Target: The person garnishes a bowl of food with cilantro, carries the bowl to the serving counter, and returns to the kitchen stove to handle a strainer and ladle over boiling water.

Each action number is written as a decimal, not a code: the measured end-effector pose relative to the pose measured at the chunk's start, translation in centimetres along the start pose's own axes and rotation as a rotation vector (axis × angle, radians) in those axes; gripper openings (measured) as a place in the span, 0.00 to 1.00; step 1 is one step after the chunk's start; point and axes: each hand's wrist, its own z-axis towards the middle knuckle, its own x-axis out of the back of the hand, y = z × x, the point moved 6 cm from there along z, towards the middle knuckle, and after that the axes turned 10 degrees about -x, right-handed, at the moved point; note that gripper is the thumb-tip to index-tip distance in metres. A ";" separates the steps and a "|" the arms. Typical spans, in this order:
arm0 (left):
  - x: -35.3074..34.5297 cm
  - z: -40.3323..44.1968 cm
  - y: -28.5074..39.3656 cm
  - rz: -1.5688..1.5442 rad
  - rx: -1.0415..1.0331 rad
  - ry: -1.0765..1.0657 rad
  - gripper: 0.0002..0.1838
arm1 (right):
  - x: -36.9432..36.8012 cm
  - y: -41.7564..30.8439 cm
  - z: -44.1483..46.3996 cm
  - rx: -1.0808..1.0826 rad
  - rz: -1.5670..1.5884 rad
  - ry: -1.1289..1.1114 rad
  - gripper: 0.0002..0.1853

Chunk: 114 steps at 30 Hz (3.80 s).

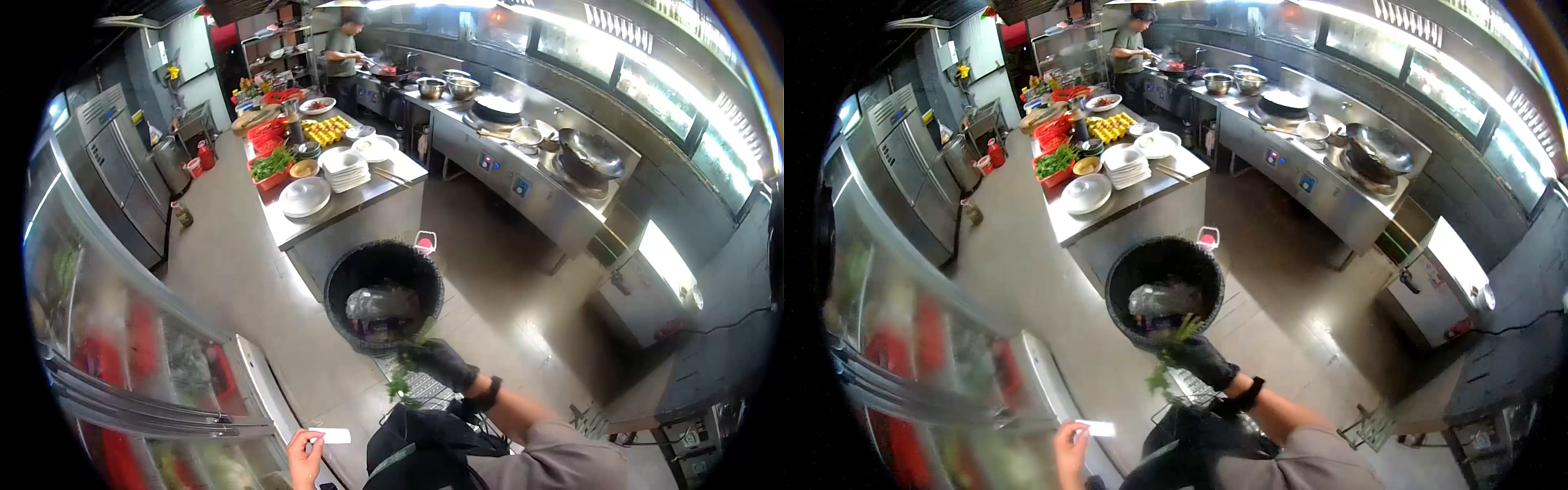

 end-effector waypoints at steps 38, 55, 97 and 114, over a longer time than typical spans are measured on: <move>-79.7 48.4 15.1 -0.406 0.145 -0.478 0.09 | 72.9 -30.5 2.9 0.107 -0.234 0.534 0.12; -97.6 90.4 10.6 -0.286 -0.008 -0.307 0.10 | 94.1 -52.0 36.1 0.116 -0.135 0.461 0.10; -80.7 159.2 -16.6 -0.213 0.245 0.142 0.09 | 91.4 -75.5 123.0 -0.249 0.131 -0.066 0.09; -77.0 177.0 -21.5 -0.014 0.391 0.299 0.10 | 91.6 -82.1 147.7 -0.280 -0.390 -0.308 0.10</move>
